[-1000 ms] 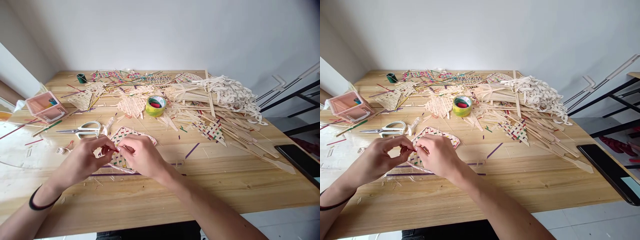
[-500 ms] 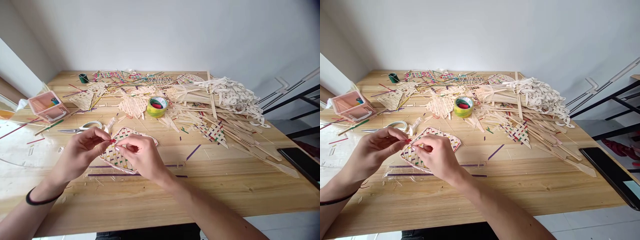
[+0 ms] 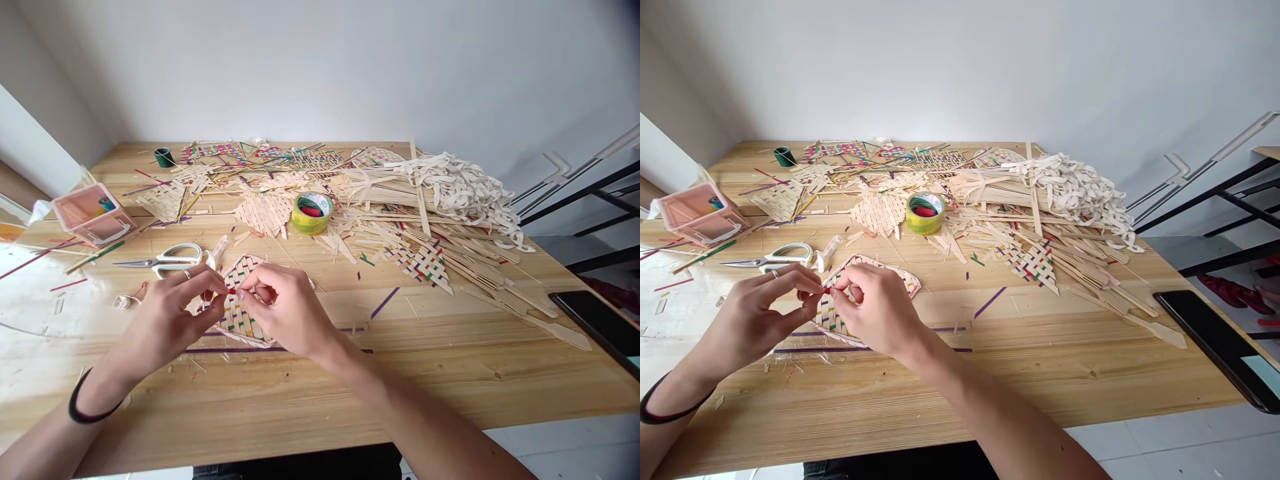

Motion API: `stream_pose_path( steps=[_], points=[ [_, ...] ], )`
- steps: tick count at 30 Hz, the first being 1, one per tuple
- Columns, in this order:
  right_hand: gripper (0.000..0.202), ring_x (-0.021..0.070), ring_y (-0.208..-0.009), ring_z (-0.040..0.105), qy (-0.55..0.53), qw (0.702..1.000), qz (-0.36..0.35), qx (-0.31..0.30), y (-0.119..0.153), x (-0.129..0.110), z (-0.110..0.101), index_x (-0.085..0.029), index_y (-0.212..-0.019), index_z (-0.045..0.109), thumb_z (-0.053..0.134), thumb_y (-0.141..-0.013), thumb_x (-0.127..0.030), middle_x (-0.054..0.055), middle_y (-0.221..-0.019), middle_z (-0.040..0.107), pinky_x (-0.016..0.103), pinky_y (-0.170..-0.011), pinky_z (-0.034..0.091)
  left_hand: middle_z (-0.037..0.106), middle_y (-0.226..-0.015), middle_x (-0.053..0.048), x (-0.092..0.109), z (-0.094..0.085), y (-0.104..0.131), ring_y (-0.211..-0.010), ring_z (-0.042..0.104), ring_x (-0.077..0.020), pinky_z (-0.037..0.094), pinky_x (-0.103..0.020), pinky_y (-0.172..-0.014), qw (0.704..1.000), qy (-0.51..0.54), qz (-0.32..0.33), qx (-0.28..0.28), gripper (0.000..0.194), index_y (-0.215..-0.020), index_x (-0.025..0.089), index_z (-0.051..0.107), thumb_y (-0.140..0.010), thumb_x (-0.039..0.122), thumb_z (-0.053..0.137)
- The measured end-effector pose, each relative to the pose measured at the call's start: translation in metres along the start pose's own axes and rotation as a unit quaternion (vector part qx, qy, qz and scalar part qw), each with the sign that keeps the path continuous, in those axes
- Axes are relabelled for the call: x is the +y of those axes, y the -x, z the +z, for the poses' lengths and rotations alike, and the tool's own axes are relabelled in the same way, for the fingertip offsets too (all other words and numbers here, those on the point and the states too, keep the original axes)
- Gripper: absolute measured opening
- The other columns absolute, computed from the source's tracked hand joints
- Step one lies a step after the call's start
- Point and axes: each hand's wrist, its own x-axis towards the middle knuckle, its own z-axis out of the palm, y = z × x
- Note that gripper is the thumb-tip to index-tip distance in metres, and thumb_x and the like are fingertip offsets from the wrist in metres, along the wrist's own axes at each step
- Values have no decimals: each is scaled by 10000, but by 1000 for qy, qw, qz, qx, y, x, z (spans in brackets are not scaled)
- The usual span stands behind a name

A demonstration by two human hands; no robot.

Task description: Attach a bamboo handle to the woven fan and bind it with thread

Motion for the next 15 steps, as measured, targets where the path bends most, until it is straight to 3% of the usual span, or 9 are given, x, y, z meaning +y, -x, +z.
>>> stream_pose_path(
  steps=[4, 8, 11, 15],
  points=[
    [144, 102, -574, 452, 23, 999, -23, 39, 6, 2, 15, -190, -809, 699, 701, -943, -139, -54, -652, 586, 258, -629, 398, 793, -827, 2, 3, 8, -1, -728, 723, -171, 531, -288, -706, 996, 34, -81, 23, 73, -886, 225, 731, -947, 250, 699],
    [143, 99, -561, 460, 19, 997, -44, 66, 9, 3, 22, -178, -844, 756, 681, -947, -113, -39, -664, 634, 251, -608, 399, 830, -871, -43, 2, 12, -4, -810, 779, -207, 602, -296, -755, 960, 210, -184, 6, 156, -894, 201, 784, -941, 348, 765],
    [152, 107, -567, 497, 34, 995, -54, 72, 9, 2, 20, -187, -873, 786, 684, -958, -113, -23, -692, 688, 249, -617, 426, 845, -878, -54, -1, 10, -6, -799, 780, -198, 611, -275, -739, 930, 289, -225, -1, 193, -905, 193, 820, -907, 383, 852],
    [157, 117, -598, 550, 45, 994, -67, 72, 8, 3, 17, -188, -899, 795, 692, -1006, -136, 5, -759, 757, 254, -665, 475, 849, -881, -49, -6, 6, -6, -786, 768, -180, 600, -249, -715, 914, 320, -250, 3, 221, -898, 208, 862, -879, 419, 924]
  ],
)
